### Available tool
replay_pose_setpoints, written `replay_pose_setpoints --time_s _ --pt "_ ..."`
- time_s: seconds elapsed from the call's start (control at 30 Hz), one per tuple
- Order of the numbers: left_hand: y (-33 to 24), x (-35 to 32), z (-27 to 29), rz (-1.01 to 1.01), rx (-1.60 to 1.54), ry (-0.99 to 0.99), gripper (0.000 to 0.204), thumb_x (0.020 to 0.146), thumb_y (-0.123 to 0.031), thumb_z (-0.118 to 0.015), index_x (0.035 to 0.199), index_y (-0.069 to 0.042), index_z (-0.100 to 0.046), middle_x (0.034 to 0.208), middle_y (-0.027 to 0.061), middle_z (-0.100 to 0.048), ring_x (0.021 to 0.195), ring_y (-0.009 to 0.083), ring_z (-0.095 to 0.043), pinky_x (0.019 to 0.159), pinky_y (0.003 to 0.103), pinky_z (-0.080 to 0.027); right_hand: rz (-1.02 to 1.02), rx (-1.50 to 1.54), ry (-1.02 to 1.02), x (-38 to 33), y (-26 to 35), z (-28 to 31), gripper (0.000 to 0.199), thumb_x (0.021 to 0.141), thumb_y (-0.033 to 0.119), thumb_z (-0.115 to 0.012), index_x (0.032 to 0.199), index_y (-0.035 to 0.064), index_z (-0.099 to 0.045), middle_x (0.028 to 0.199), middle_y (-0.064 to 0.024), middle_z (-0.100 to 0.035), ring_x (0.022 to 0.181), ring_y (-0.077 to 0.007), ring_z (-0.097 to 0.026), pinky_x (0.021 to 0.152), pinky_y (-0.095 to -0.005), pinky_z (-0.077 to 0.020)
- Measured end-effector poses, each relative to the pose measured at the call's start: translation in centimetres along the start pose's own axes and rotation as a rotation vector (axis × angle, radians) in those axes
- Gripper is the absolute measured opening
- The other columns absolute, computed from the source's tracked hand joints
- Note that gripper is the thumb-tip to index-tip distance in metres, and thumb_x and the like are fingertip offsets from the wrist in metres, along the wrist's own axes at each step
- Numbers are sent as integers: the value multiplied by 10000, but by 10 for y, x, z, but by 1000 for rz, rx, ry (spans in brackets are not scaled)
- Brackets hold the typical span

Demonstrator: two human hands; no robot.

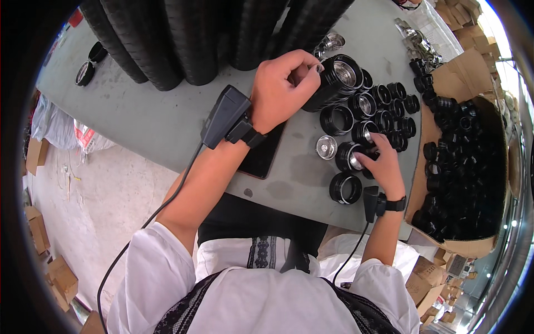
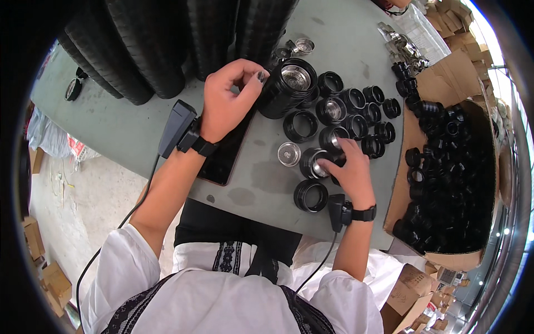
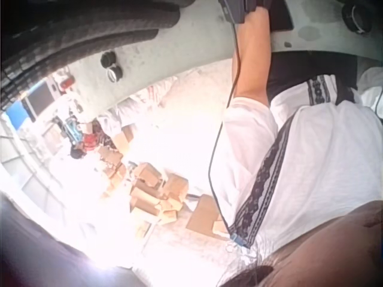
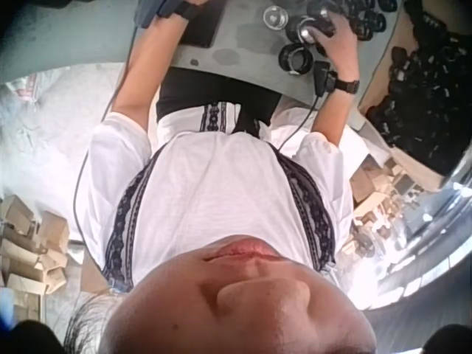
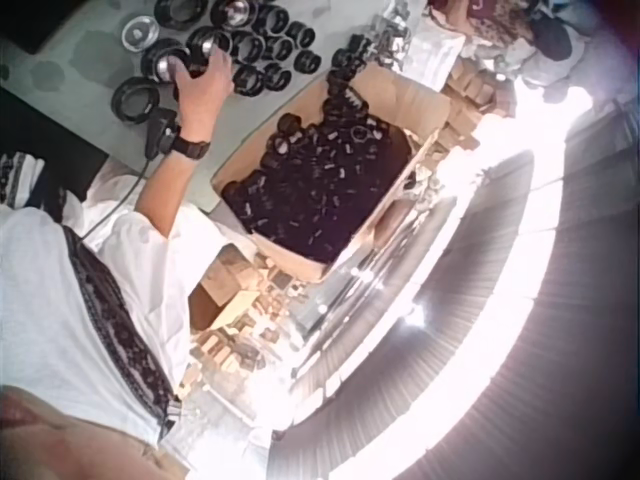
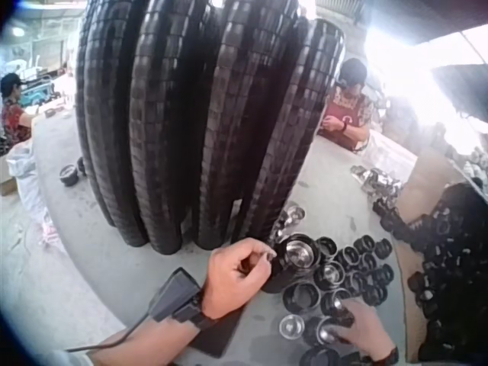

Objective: Assembling metal and plastic components into cylindrical housings at a workstation.

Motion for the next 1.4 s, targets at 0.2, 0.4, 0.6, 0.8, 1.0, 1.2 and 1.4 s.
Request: replay_pose_setpoints --time_s 0.2,0.4,0.6,0.8,1.0,1.2,1.4 --pt "1 1 -2 6 -12 -3 75 821 -7 -559 857 6 -623 635 -18 -544 596 27 -467 573 193 -395 -109 -261 42 10 11 -2 539 639 217 -762 1116 65 -561 1045 -70 -575 948 -272 -581 740 -400 -414" --pt "2 1 -2 1 -30 -6 78 833 -9 -552 860 8 -623 641 -30 -538 596 19 -457 566 186 -383 -94 -277 -1 9 14 -4 499 641 182 -754 1091 67 -572 1021 -74 -578 902 -278 -593 741 -389 -439" --pt "3 1 -2 47 -42 -2 75 835 -13 -556 858 8 -624 641 -34 -538 594 17 -455 564 186 -378 -158 253 -10 2 4 7 525 655 145 -744 1142 43 -575 1040 -86 -594 775 -218 -583 722 -325 -479" --pt "6 1 -2 20 -44 -18 77 839 -10 -553 862 7 -625 641 -36 -539 588 13 -453 555 179 -374 22 57 -55 -3 21 13 624 626 185 -773 1198 70 -552 1091 -89 -589 913 -240 -551 794 -343 -444" --pt "4 2 -2 45 -58 -13 78 845 -4 -549 867 9 -622 642 -41 -531 586 9 -444 551 174 -366 -3 -169 -111 -3 19 -3 691 608 207 -789 1236 82 -528 1127 -92 -583 1002 -286 -532 853 -362 -422" --pt "3 0 -2 40 -49 -24 76 846 -1 -550 872 7 -621 638 -44 -525 584 6 -433 538 172 -353 -34 229 -76 0 2 2 613 635 213 -778 1193 70 -568 1050 -90 -618 841 -269 -587 808 -339 -414" --pt "1 0 -1 61 -40 10 80 848 -5 -547 875 7 -621 636 -44 -525 578 7 -434 537 171 -353 -18 -154 32 9 13 7 495 647 257 -766 1074 50 -622 972 -68 -615 815 -252 -593 725 -355 -404"
Point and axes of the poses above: each hand's wrist, its own x-axis towards the middle knuckle, its own z-axis out of the back of the hand, y = z × x, the point moved 2 cm from there along x, towards the middle knuckle
